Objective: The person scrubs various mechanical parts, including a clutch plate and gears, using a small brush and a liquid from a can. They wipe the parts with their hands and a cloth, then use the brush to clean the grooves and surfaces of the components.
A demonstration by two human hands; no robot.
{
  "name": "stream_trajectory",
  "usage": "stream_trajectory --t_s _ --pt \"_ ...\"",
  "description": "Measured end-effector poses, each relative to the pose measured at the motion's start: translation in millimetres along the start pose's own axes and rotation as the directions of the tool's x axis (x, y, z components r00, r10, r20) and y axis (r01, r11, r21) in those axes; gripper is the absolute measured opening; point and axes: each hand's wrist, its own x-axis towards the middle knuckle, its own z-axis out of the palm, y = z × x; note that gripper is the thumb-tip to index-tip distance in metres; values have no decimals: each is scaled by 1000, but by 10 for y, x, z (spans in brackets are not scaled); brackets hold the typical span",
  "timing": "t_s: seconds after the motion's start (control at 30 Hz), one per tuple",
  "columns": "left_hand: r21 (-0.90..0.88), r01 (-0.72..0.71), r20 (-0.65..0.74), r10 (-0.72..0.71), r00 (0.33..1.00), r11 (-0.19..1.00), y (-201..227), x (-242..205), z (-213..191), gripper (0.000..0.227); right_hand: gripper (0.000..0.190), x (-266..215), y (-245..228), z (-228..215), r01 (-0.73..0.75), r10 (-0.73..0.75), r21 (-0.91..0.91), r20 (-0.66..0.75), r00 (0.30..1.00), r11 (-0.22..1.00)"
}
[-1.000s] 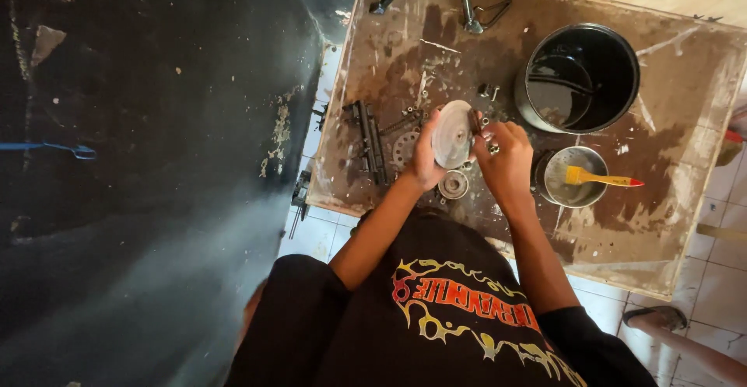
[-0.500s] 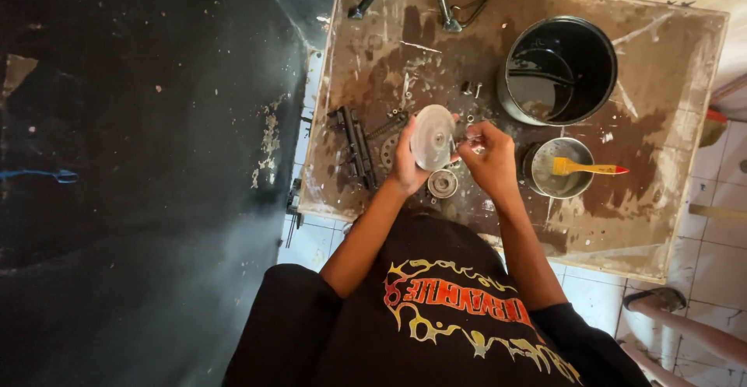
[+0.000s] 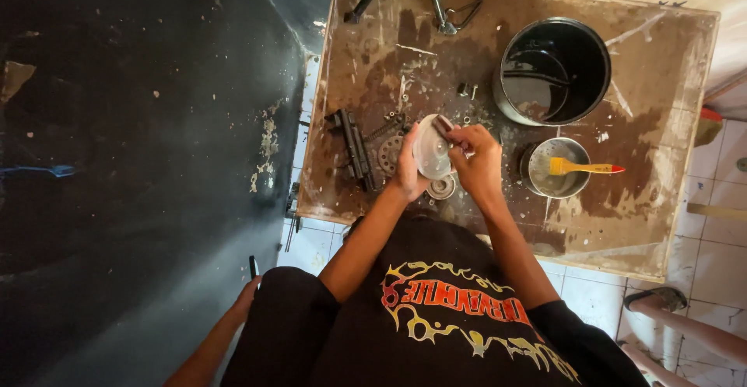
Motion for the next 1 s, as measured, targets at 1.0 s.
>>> stream_trajectory --t_s 1.0 --pt "77 0 -63 5 998 997 -44 -61 203 84 31 -235 -696 -223 501 -491 -17 173 854 865"
